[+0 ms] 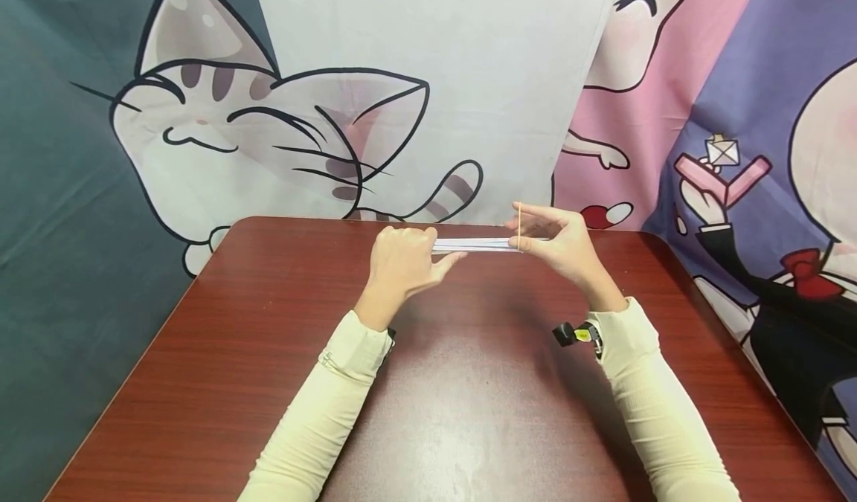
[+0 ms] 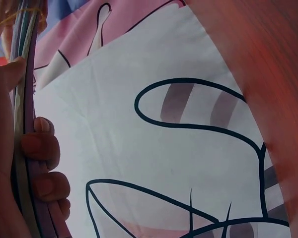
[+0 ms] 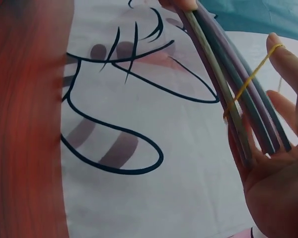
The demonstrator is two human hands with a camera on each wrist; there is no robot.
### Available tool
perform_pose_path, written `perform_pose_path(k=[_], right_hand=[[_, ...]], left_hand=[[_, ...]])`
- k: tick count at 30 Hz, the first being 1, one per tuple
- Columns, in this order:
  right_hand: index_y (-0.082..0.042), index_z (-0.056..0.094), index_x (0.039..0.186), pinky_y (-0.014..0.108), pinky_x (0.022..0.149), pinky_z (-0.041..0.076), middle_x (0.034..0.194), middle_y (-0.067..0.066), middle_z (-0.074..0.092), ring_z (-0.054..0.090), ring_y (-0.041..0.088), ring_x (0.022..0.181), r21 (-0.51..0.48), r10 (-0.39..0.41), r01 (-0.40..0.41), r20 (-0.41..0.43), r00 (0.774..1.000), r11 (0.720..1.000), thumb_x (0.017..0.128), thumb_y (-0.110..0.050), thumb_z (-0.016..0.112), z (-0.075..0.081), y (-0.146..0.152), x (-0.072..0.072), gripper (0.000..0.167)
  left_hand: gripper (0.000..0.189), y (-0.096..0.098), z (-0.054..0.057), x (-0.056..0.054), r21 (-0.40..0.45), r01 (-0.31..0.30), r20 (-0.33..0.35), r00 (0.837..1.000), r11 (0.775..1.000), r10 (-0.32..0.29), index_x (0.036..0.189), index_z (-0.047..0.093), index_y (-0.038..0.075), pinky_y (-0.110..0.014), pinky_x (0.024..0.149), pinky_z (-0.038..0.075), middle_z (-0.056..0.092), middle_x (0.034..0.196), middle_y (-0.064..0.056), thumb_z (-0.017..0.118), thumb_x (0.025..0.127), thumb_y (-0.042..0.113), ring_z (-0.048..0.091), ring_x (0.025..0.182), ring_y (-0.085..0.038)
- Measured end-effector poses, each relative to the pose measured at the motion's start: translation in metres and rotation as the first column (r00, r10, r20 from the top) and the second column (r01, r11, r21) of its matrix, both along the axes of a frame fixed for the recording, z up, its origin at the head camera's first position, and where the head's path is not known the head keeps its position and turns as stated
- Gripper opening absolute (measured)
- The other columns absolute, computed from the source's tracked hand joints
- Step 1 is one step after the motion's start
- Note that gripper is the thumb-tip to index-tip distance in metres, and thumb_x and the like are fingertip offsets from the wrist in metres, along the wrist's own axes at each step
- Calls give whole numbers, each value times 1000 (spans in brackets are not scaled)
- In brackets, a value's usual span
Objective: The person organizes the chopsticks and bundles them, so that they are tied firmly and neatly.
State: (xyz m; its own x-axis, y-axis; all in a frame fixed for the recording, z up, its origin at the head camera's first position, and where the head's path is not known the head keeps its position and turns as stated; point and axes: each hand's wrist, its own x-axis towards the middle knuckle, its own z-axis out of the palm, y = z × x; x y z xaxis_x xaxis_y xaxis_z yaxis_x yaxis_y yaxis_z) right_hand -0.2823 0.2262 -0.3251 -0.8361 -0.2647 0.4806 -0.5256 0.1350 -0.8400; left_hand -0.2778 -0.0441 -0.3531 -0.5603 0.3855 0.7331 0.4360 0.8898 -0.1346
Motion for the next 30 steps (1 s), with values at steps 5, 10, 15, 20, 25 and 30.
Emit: perform_pose_path(k=[5,10,15,20,25,30], right_hand=[[-1,65,128,23,75,56,98,0,72,70,14,85,6,-81,81,-90,993,997,72,13,80,-1,-4,8,59],[3,64,128,23,75,56,105,14,73,72,14,90,-59,-81,73,-159,984,996,72,18,77,8,-14,26,59],[11,65,119,22,74,55,95,30,69,70,11,88,-58,-118,106,-307,944,993,65,22,79,21,-26,44,57],[14,68,110,28,78,49,85,28,68,66,12,85,-17,-140,150,-477,868,988,55,22,83,28,-33,53,58],[12,70,109,27,76,50,78,23,67,66,10,76,-89,-146,116,-545,825,989,55,19,83,15,-35,51,56],[7,66,120,22,70,52,73,12,64,65,9,68,-168,-197,131,-471,860,977,57,21,83,-3,-34,51,67]], left_hand=[[61,1,-3,0,29,-2,-2,1000,1000,2,57,49,14,-35,38,31,43,43,-2,57,80,70,42,36,-24],[62,2,-5,0,41,-3,-13,1000,999,3,54,44,15,-34,36,28,37,41,-1,51,81,71,37,34,-22],[64,3,-3,-1,40,-14,3,1000,999,14,52,43,15,-34,37,28,34,41,-1,50,80,72,34,34,-22],[64,3,0,-2,45,-40,12,999,998,39,52,42,15,-33,36,27,33,41,0,53,79,72,31,34,-20],[64,2,0,-2,41,-79,33,996,996,78,53,43,16,-33,36,27,33,41,0,54,78,74,32,33,-20],[65,0,0,-2,37,-116,69,991,993,113,54,45,16,-33,37,27,36,44,0,53,78,76,36,35,-21]])
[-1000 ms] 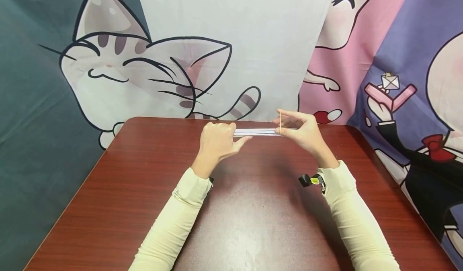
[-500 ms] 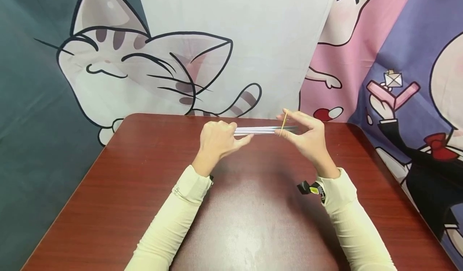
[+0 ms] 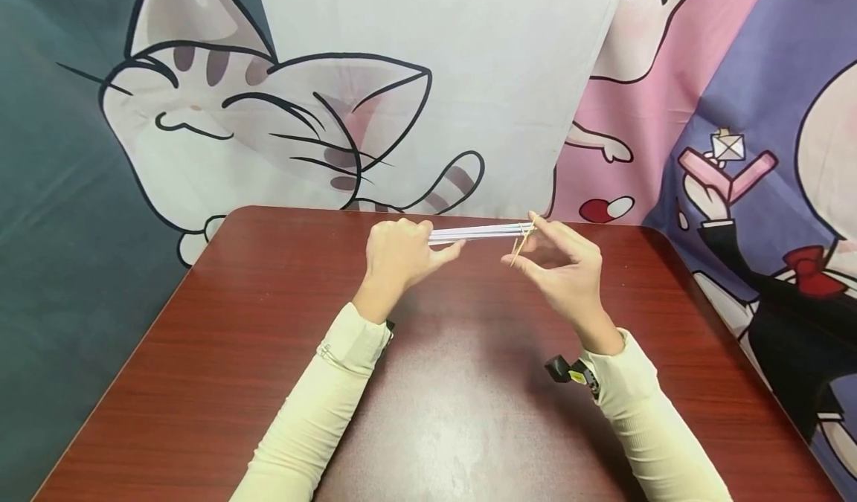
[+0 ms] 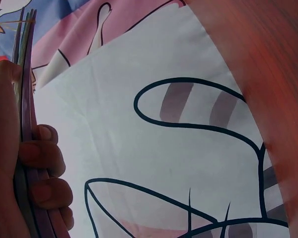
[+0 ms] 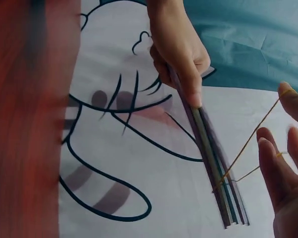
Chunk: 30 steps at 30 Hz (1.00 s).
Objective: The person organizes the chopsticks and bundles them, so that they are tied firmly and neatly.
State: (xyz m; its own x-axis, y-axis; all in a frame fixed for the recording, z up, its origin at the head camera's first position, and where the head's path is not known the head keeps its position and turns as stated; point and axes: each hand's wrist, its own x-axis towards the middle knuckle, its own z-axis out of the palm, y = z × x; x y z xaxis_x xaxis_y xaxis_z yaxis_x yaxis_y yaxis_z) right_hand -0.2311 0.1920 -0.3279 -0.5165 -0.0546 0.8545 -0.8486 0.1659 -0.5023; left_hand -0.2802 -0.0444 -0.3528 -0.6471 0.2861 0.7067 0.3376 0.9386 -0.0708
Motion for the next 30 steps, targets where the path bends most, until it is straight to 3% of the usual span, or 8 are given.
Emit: perform_pose_path(k=[3,6,14,18,25,30], right_hand=[[3,64,127,21,58,52,74,8,57,66,8,67,-80,-26,37,135,991,996,59,25,80,-4,-1,4,73],[-2,63,131,23,45,50,77,7,52,68,7,64,-160,-31,79,279,960,984,65,22,79,-5,-2,8,72],[-7,32,153,21,38,42,109,5,52,67,3,64,-179,-49,177,555,830,968,74,3,81,-2,2,9,94],[0,28,153,15,48,44,108,5,49,63,2,63,-223,-4,177,612,791,959,75,4,78,1,3,4,92],[3,39,147,15,42,34,106,3,48,52,2,64,-221,60,119,664,745,968,84,1,69,6,6,-5,70],[1,59,133,16,45,35,96,2,54,46,3,57,-139,71,26,653,754,990,85,-3,71,8,9,-11,49]], left_hand=[[65,-2,0,0,-1,-9,0,1000,1000,9,54,45,16,-33,37,27,37,44,0,50,79,76,37,35,-21],[66,-3,-1,-1,5,-9,-11,1000,1000,9,54,46,16,-33,37,27,37,43,0,47,79,77,36,34,-21],[66,-3,1,0,33,7,-75,997,999,-4,53,47,15,-33,37,27,38,42,0,50,77,76,37,34,-22],[65,-3,3,1,39,16,-85,996,999,-12,53,46,15,-33,36,27,37,41,2,53,76,76,36,34,-21],[64,-3,5,2,67,71,-179,982,995,-58,51,43,15,-34,38,27,34,41,3,57,73,73,30,33,-18],[63,-3,5,1,65,139,-239,964,988,-120,50,40,16,-33,39,27,32,42,4,59,72,73,27,33,-18]])
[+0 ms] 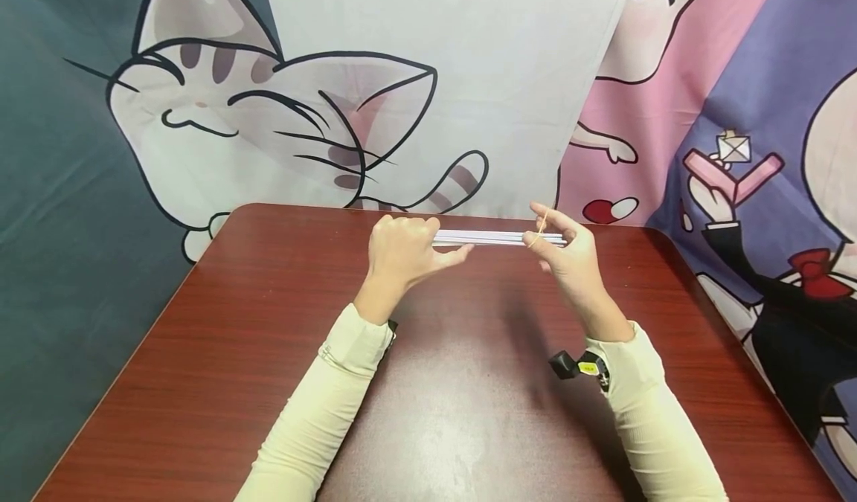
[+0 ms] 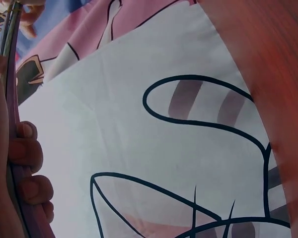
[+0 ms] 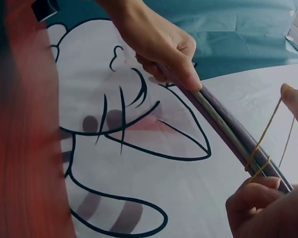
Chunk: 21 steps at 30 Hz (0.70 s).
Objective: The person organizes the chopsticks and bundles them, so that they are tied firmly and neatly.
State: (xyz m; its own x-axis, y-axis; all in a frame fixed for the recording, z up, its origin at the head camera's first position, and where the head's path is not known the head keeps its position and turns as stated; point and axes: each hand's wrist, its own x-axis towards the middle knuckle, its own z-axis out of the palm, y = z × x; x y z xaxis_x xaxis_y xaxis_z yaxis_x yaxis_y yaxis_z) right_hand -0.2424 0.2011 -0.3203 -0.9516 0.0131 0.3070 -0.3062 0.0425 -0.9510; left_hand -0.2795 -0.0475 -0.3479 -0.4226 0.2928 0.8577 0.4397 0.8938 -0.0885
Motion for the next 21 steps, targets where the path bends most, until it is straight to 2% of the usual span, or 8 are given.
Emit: perform_pose_path(k=[4,7,8,11,14,17,21], right_hand=[[-1,70,117,17,54,40,84,-3,58,48,6,65,60,87,-85,-30,996,995,85,-2,72,0,5,-7,32],[-9,76,110,17,66,47,91,-6,66,56,7,80,101,159,-158,-5,987,982,87,-2,69,-1,9,-12,25],[-13,77,108,18,68,49,94,-7,69,58,8,81,106,180,-180,11,984,978,88,-2,68,-1,11,-14,24],[-24,77,105,18,61,48,80,-7,65,55,7,67,120,229,-234,52,972,965,91,-4,65,-3,15,-18,28],[-27,77,107,19,55,42,72,-6,55,49,6,60,114,266,-274,78,961,955,93,-8,64,-4,16,-21,27],[-24,75,113,18,57,45,87,-3,62,54,6,66,56,344,-349,80,936,936,94,-17,67,-7,17,-23,22],[-20,74,116,21,71,52,113,0,67,63,10,86,-12,426,-426,54,903,904,92,-23,71,-8,17,-23,24]], left_hand=[[65,0,2,0,-18,16,-20,1000,1000,-16,50,39,17,-32,39,27,30,41,4,59,71,75,27,33,-17],[66,-1,2,1,-45,8,-8,1000,999,-9,50,40,16,-32,39,27,30,40,4,58,71,76,28,33,-17],[66,-1,2,1,-51,7,-3,1000,999,-7,50,40,16,-31,39,27,30,40,4,59,71,76,28,33,-16],[66,-2,2,2,-60,4,6,1000,998,-4,50,41,16,-32,39,28,31,40,3,62,71,75,28,33,-16],[66,-2,2,2,-66,4,11,1000,998,-3,50,41,16,-33,40,29,32,40,3,63,71,74,29,33,-17],[66,0,2,3,-82,2,41,999,997,1,50,41,16,-32,39,28,30,40,3,63,70,74,28,33,-17],[66,0,1,4,-107,-13,47,999,994,18,49,40,17,-31,37,26,27,40,3,62,70,75,28,33,-18]])
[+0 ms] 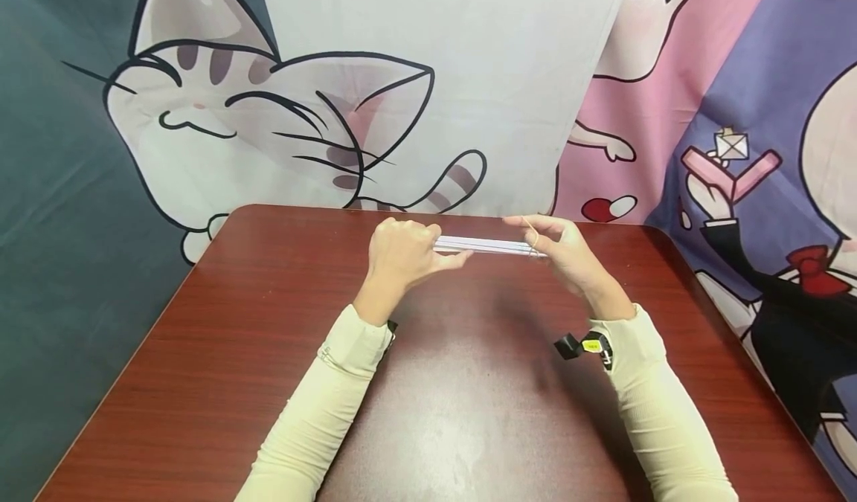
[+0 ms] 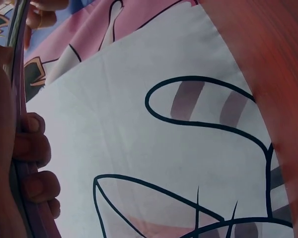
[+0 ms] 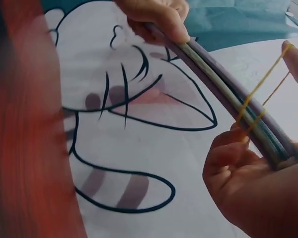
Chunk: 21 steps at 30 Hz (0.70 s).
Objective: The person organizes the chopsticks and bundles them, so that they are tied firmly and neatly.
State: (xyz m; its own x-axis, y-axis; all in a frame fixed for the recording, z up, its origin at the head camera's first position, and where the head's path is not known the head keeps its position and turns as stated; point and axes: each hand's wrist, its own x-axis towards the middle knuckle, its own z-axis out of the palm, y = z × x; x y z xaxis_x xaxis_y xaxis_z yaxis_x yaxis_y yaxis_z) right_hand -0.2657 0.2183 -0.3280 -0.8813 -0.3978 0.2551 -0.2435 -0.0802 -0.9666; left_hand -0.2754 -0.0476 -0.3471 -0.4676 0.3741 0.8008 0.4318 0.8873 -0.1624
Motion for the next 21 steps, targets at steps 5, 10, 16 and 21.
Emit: perform_pose_path(k=[5,10,16,21], right_hand=[[-14,74,115,21,83,49,113,-4,69,61,11,99,38,-87,90,-73,994,995,91,-5,67,3,3,1,26],[10,70,112,21,75,53,103,8,68,62,16,90,-21,-133,133,-275,952,991,80,17,66,3,3,7,33],[18,67,105,26,73,57,105,18,71,66,24,96,-122,-170,125,-497,851,985,71,19,76,0,-2,18,35],[20,65,108,29,84,55,99,13,75,71,22,93,-158,-224,161,-584,780,974,64,25,77,0,-8,29,46]], left_hand=[[67,-2,-2,-2,4,1,-52,999,1000,-1,47,40,18,-32,38,27,28,39,3,63,68,77,33,33,-20],[68,-2,-5,-4,10,12,-48,999,1000,-11,46,38,18,-32,36,27,28,39,3,63,68,78,31,32,-20],[69,-2,-5,-3,15,-13,-62,998,1000,13,46,37,18,-32,36,26,26,38,2,63,66,79,29,31,-20],[68,-1,-1,0,4,-56,-51,997,998,56,47,40,17,-31,36,26,29,39,2,63,67,79,31,32,-20]])
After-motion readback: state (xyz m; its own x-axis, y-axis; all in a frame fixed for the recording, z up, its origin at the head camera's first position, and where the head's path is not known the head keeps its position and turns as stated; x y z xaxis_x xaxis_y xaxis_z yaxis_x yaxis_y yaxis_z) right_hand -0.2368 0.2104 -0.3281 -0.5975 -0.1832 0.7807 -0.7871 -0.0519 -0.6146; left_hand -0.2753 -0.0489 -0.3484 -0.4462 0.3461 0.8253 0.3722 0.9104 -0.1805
